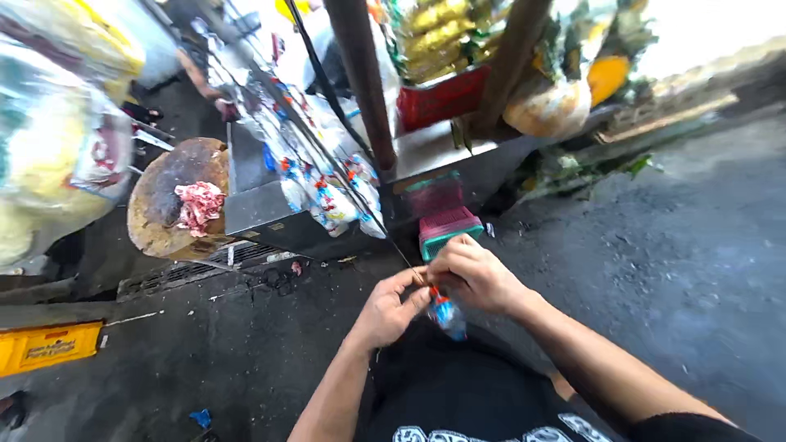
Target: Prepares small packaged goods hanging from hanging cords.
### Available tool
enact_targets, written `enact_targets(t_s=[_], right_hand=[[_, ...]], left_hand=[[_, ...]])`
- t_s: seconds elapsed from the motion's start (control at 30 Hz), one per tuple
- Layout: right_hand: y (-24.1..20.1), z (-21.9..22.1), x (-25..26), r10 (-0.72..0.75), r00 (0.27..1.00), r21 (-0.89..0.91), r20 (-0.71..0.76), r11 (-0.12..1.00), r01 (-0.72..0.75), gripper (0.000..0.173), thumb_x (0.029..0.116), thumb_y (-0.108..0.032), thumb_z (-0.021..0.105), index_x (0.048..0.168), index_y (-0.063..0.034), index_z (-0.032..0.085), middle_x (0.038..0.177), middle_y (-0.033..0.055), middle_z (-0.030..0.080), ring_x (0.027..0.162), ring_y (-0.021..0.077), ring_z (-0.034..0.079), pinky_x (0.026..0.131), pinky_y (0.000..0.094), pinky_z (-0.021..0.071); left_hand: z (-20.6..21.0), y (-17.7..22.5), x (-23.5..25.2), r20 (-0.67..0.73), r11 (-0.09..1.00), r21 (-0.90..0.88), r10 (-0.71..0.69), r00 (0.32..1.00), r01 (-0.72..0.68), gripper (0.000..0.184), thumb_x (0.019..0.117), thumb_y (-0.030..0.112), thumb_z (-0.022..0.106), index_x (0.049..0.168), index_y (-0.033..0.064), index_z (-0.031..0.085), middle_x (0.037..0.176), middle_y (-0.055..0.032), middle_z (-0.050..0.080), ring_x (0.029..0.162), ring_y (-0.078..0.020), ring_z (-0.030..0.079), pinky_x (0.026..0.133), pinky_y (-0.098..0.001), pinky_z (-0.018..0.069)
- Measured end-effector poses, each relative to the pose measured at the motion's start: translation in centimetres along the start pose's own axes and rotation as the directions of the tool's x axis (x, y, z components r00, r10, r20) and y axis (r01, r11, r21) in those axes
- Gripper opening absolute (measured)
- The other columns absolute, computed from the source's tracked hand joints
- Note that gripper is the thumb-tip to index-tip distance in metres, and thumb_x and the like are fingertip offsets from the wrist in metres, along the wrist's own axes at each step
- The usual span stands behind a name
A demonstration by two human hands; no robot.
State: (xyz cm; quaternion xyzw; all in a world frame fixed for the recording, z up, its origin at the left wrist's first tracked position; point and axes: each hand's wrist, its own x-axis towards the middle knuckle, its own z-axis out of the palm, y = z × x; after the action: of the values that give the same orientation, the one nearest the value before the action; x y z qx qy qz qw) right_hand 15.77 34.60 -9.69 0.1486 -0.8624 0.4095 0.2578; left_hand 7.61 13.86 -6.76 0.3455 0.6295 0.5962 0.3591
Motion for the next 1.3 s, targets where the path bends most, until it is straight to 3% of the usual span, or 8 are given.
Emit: enact_targets(t_s=[0.1,0.3,0.47,0.6,0.73,1.0,1.13,1.3], right_hand=[[-0.9,-0.1,2.4,-0.247,0.968,-0.029,0.043,0.968,0.248,0.012,0.1054,-0.02,0.058,0.103,-0.0141,0.068,0.092,0.0044,0.069,0.088,0.0177,0.066,0.091,0.0382,0.0506],[-3.1,-2.0,7.1,-0.521,0.783,-0.019,0.34,0.829,0.559,0.014,0.1037,-0.009,0.053,0.104,-0.0156,0.066,0.124,0.0073,0.068,0.09,0.0223,0.063,0.08,0.0374,0.0513],[-3.2,-2.1,8.5,-0.51,0.764,-0.106,0.395,0.801,0.589,0.013,0.1038,-0.011,0.053,0.103,-0.0147,0.066,0.095,0.0061,0.067,0.08,0.0232,0.062,0.072,0.0388,0.0498],[-2.2,-1.9,8.1,-0.446,0.856,-0.163,0.26,0.854,0.495,0.014,0.1064,-0.019,0.054,0.103,-0.0134,0.066,0.079,0.0041,0.064,0.07,0.0206,0.059,0.066,0.0353,0.0477],[-1.6,-1.9,7.5,-0.312,0.948,-0.159,0.058,0.935,0.317,0.021,0.1071,-0.022,0.054,0.098,-0.0092,0.068,0.071,0.0047,0.066,0.064,0.0168,0.063,0.061,0.0312,0.0518],[-3.9,-3.1,6.9,0.154,0.987,0.122,-0.042,0.981,-0.148,0.023,0.1031,-0.025,0.062,0.097,-0.0051,0.072,0.075,-0.0029,0.066,0.064,-0.0055,0.056,0.06,0.0108,0.047],[-5.5,-3.7,7.6,0.408,0.912,0.357,0.048,0.846,-0.397,0.017,0.1006,-0.028,0.066,0.095,-0.0137,0.073,0.069,-0.0105,0.064,0.055,-0.0058,0.052,0.051,0.0118,0.0435],[-6.3,-3.9,8.7,0.561,0.787,0.697,0.259,0.456,-0.554,0.017,0.1011,-0.02,0.065,0.088,-0.0113,0.07,0.059,-0.0037,0.055,0.045,-0.0012,0.04,0.044,0.0146,0.0344]], left_hand=[[-0.5,0.2,-0.7,-0.059,0.999,0.041,-0.02,0.998,0.023,0.019,0.0982,0.015,0.061,0.106,-0.0003,0.07,0.099,0.0001,0.07,0.093,-0.0019,0.065,0.087,-0.0256,0.0558],[-2.5,2.0,-1.7,-0.012,0.962,0.257,0.103,0.995,-0.096,0.029,0.0873,0.007,0.076,0.114,-0.0013,0.071,0.106,-0.0067,0.075,0.1,-0.0066,0.07,0.093,-0.0285,0.0575],[-2.7,1.7,-1.5,-0.151,0.902,0.414,0.201,0.968,-0.123,0.019,0.0849,0.016,0.079,0.1,0.0048,0.076,0.097,-0.0049,0.075,0.096,-0.0103,0.07,0.092,-0.0315,0.0569],[-1.3,1.4,-0.4,-0.3,0.868,0.429,0.399,0.866,-0.251,0.01,0.0864,0.011,0.077,0.093,0.0033,0.075,0.109,-0.0071,0.076,0.113,-0.0138,0.07,0.104,-0.0331,0.0558],[0.7,1.4,1.2,-0.415,0.784,0.561,0.544,0.729,-0.266,0.008,0.083,0.008,0.077,0.086,0.0028,0.071,0.095,-0.0071,0.076,0.096,-0.0121,0.073,0.09,-0.0272,0.0602],[-0.3,1.2,3.4,-0.185,0.458,0.743,0.841,0.508,-0.488,0.008,0.0957,0.01,0.071,0.102,0.0076,0.067,0.095,-0.0047,0.073,0.094,-0.0149,0.072,0.103,-0.0403,0.0552],[-1.6,1.8,3.9,-0.068,0.31,0.791,0.901,0.428,-0.527,0.01,0.0989,0.016,0.067,0.108,0.0129,0.069,0.102,-0.0022,0.07,0.098,-0.0151,0.065,0.103,-0.0371,0.0512],[-2.7,3.0,4.1,-0.007,0.211,0.838,0.926,0.376,-0.504,0.013,0.095,0.014,0.073,0.108,0.0141,0.072,0.103,-0.001,0.07,0.095,-0.0148,0.063,0.1,-0.036,0.0493]])
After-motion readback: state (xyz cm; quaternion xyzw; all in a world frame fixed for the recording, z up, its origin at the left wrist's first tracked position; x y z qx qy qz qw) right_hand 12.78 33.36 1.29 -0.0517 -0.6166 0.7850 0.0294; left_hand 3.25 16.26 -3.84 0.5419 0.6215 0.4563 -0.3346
